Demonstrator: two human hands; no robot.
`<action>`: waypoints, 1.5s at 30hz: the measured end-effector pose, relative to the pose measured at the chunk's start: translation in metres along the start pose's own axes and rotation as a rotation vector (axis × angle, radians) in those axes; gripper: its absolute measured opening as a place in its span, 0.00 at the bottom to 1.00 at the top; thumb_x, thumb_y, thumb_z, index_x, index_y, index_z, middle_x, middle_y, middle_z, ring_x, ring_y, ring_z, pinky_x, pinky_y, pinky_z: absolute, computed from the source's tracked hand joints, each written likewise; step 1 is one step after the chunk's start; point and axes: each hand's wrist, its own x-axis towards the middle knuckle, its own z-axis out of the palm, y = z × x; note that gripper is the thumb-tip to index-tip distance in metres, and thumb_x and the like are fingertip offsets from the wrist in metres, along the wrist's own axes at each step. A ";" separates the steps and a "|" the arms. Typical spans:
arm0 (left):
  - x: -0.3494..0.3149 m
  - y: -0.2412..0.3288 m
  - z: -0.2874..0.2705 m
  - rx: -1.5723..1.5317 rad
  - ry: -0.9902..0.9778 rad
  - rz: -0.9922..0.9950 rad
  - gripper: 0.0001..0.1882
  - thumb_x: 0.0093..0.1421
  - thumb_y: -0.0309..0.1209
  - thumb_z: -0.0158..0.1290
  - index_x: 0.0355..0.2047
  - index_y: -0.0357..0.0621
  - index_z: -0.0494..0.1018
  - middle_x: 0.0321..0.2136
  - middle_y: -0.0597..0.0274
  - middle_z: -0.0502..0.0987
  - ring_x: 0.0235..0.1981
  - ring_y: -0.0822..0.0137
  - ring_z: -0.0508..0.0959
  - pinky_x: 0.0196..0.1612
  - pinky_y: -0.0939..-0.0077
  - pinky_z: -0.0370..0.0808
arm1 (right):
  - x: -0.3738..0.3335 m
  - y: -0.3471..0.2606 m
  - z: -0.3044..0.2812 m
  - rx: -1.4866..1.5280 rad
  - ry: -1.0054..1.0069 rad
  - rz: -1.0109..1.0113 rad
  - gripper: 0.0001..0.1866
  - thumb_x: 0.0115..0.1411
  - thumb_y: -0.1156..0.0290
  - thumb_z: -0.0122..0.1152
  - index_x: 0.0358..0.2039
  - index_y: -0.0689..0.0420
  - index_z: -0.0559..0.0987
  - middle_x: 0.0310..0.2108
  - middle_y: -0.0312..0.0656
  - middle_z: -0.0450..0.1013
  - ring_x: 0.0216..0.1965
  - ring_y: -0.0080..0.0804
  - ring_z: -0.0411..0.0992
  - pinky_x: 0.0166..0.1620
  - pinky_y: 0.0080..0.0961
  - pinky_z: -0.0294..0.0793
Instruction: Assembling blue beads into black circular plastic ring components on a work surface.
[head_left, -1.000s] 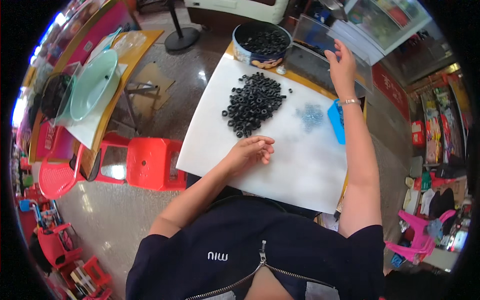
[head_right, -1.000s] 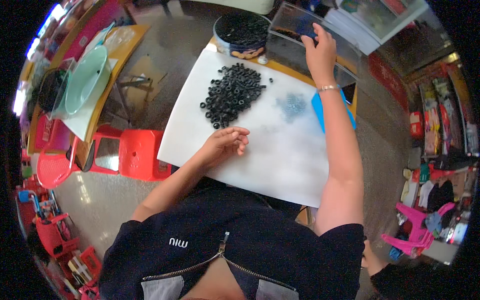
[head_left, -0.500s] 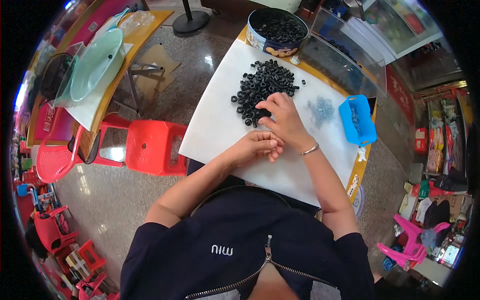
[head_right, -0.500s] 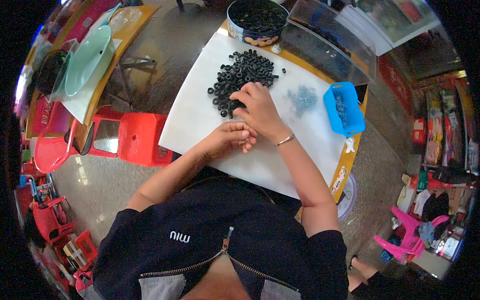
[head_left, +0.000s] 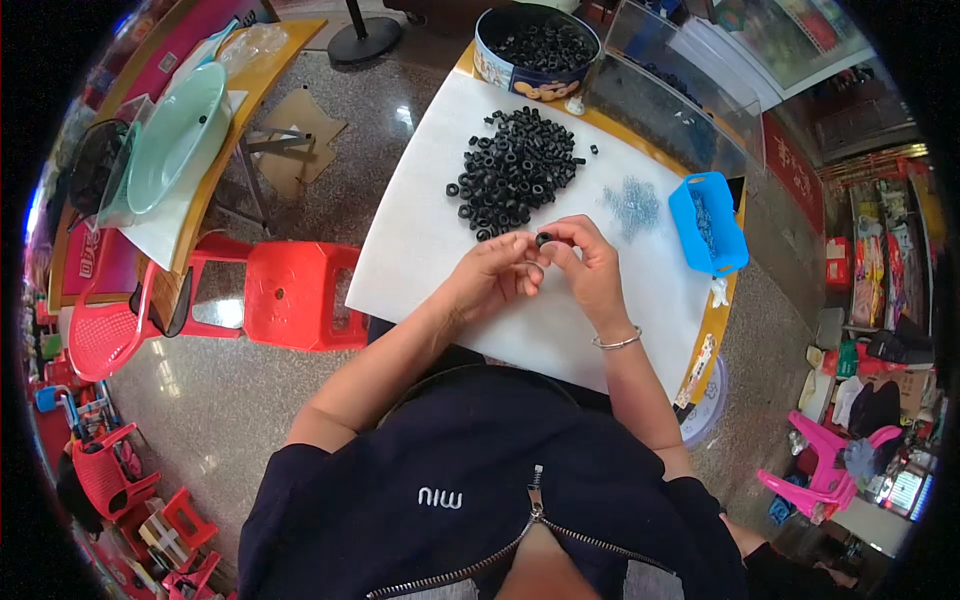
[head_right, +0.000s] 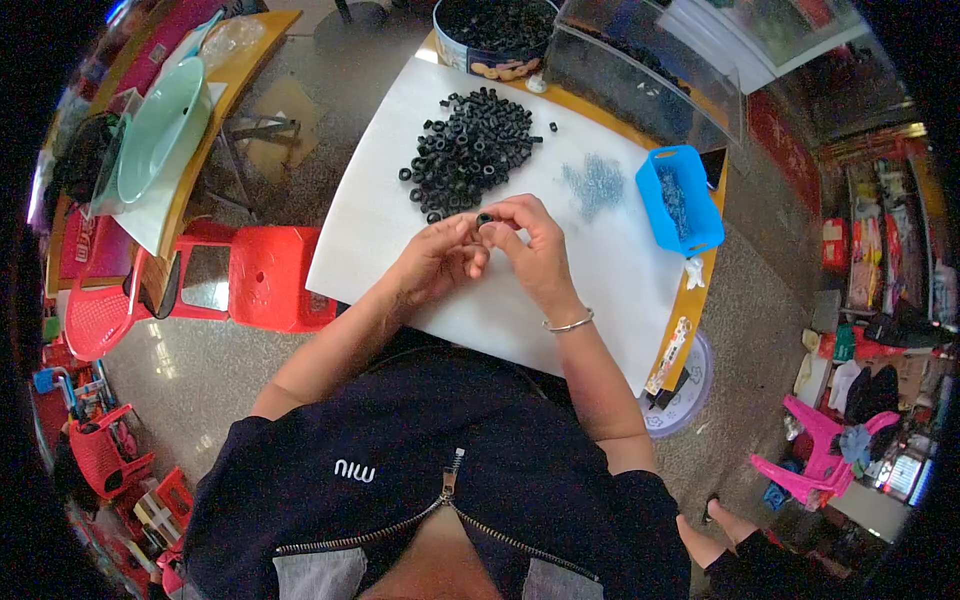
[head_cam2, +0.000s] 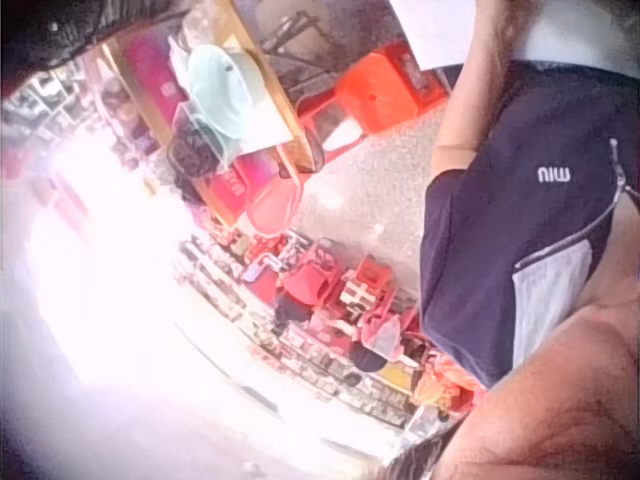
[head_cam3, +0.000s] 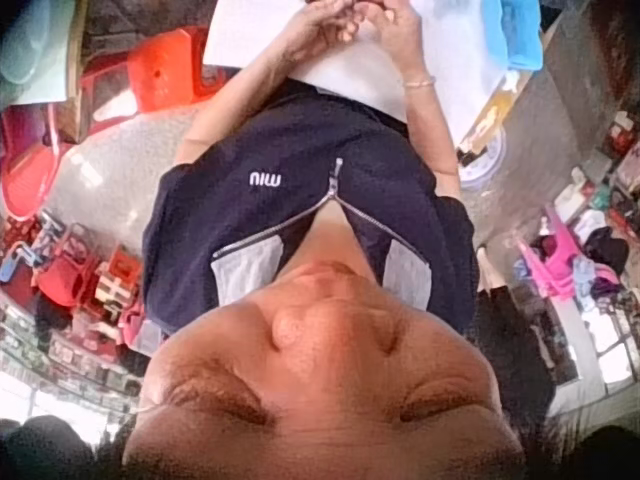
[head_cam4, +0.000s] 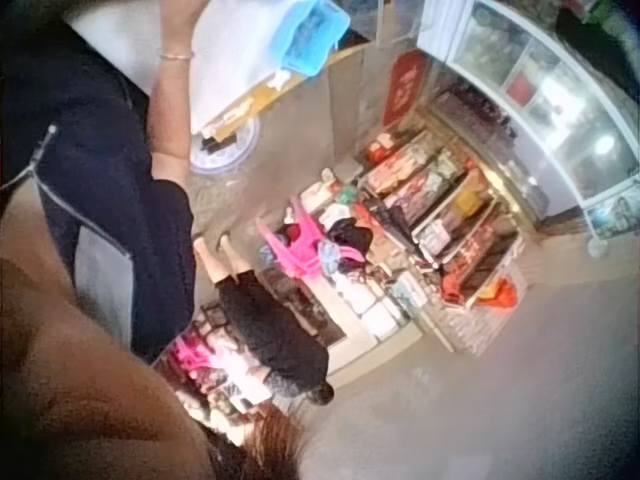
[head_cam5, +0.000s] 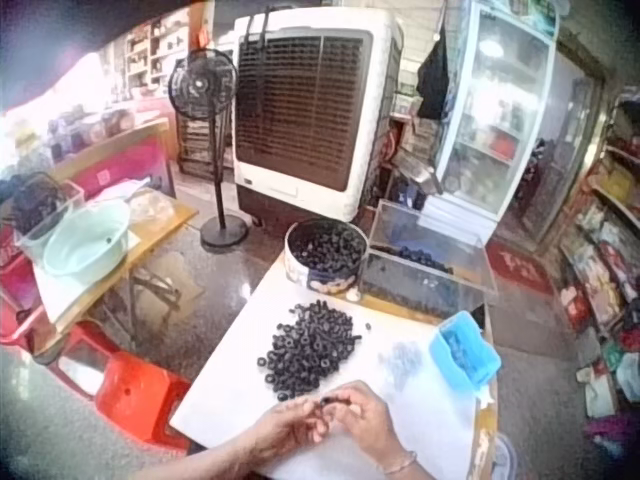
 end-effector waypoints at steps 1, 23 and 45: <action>0.001 0.001 0.001 -0.042 -0.016 0.011 0.13 0.64 0.35 0.47 0.42 0.36 0.70 0.31 0.59 0.75 0.29 0.71 0.77 0.34 0.78 0.76 | -0.004 0.003 0.000 -0.128 0.014 -0.078 0.11 0.52 0.75 0.60 0.38 0.58 0.79 0.34 0.38 0.69 0.34 0.28 0.68 0.40 0.22 0.69; 0.001 -0.001 0.003 -0.021 0.107 0.003 0.12 0.57 0.25 0.54 0.41 0.37 0.70 0.37 0.52 0.73 0.32 0.68 0.77 0.37 0.78 0.80 | -0.048 0.022 -0.055 -0.587 0.475 -0.072 0.06 0.51 0.78 0.59 0.31 0.60 0.78 0.31 0.41 0.71 0.34 0.35 0.69 0.39 0.27 0.69; -0.003 0.000 0.003 0.068 0.098 -0.025 0.11 0.60 0.24 0.51 0.43 0.37 0.70 0.37 0.57 0.75 0.35 0.69 0.78 0.40 0.76 0.79 | -0.033 -0.031 -0.007 -0.478 0.126 -0.089 0.03 0.54 0.76 0.58 0.28 0.61 0.74 0.25 0.43 0.70 0.28 0.40 0.69 0.32 0.32 0.68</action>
